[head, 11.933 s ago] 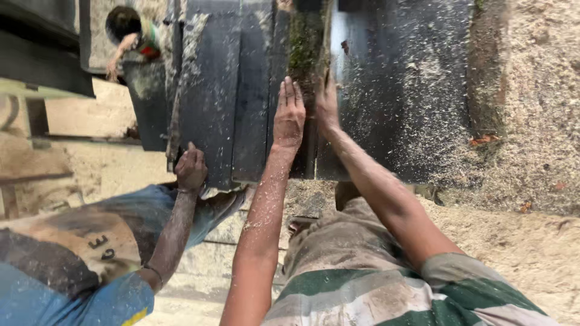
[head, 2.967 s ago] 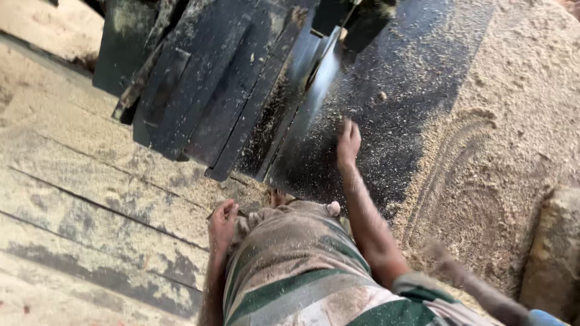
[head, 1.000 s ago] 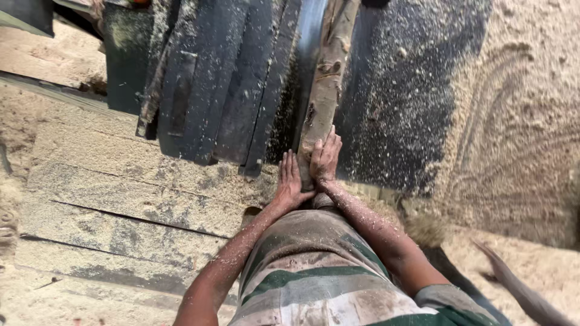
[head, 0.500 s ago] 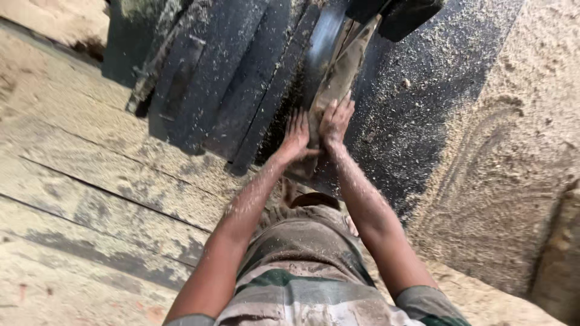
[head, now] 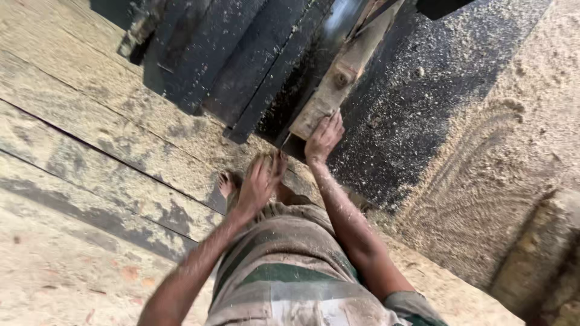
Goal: The person operates a large stationary circular saw to cut wood logs into planks, guiding the timber through the blade by hand and clearing sawdust and debris.
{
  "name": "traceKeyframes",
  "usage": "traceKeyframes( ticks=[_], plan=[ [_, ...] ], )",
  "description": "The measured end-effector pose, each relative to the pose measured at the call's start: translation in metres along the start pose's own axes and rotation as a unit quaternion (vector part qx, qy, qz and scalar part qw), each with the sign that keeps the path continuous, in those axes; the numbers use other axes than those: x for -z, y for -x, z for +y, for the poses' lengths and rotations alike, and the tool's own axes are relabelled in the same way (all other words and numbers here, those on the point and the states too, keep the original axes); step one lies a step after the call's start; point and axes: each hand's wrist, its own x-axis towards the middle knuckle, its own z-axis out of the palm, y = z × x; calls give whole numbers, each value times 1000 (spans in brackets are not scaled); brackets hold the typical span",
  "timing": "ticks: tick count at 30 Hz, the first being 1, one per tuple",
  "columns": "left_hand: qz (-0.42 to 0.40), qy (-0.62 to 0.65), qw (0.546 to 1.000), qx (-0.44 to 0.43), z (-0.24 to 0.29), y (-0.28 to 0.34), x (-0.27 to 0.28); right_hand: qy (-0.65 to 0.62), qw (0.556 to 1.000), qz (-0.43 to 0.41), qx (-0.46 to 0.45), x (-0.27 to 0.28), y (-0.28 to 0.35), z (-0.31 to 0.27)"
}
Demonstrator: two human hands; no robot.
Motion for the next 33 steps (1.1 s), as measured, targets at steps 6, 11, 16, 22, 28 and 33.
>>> traceKeyframes(
  ticks=[6, 11, 16, 22, 28, 33],
  plan=[
    [-99, 122, 966, 203, -21, 81, 9, 9, 997, 51, 56, 6, -84, -8],
    [-2, 249, 904, 346, -37, 40, 18, 0, 998, 62, 12, -27, -171, 27],
    [92, 332, 839, 421, -15, 6, 50, 1, 994, 94, 58, -49, -254, 65],
    [88, 476, 714, 506, -21, -45, 80, 21, 996, 84, 35, -46, -325, 65],
    [156, 689, 596, 382, -57, -66, 49, -39, 998, 15, -46, -5, -223, 16],
    [101, 704, 469, 524, -48, -54, 36, -26, 987, -131, 85, -43, -43, -62]
  ],
)
